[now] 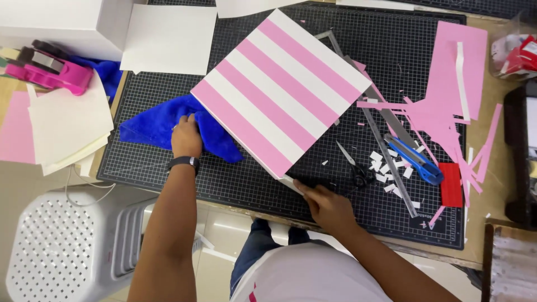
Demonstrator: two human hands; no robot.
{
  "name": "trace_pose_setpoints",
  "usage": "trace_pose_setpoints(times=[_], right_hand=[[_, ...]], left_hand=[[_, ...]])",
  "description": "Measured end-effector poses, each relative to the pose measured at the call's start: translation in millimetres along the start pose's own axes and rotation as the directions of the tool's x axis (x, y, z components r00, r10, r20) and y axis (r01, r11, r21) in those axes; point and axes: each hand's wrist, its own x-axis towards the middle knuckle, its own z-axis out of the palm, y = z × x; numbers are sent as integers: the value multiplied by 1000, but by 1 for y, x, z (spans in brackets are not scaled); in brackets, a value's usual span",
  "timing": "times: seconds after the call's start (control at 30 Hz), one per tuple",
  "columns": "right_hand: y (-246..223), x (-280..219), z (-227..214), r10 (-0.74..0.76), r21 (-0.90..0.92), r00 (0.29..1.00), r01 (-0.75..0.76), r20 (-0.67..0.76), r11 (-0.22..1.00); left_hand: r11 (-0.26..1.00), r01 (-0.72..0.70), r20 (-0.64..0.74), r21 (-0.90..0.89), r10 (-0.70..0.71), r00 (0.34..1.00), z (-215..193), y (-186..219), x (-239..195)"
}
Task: Crafting a decorative box by measuring, cutting, and applying striped paper to a frame.
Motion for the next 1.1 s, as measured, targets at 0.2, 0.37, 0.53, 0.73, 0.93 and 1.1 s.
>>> trace_pose_setpoints(times=[0.2, 0.37, 0.53, 0.73, 0.93, 1.1], right_hand=[[3, 2, -3, 5, 4, 1000, -5, 3, 1000], [12, 4, -2, 50, -95, 997, -55, -51, 994], [11, 3, 3, 9, -65, 1000, -9, -2, 998], [9, 1, -2, -50, -98, 999, 50, 7, 994], [6, 17, -16, -53, -115, 997, 46, -61, 992], [6, 9, 4, -67, -68, 998, 68, 19, 995]], left_hand=[[928, 211, 131, -308, -178, 975, -71, 15, -9], [876, 330, 147, -353, -296, 944, -67, -13, -16], [862, 487, 177, -139, -463, 869, -71, -19, -19], [846, 533, 178, -19, -522, 834, -71, -17, -12], [880, 471, 54, -59, -468, 882, -49, -28, -6], [876, 438, 107, -201, -425, 899, -99, 0, -5]])
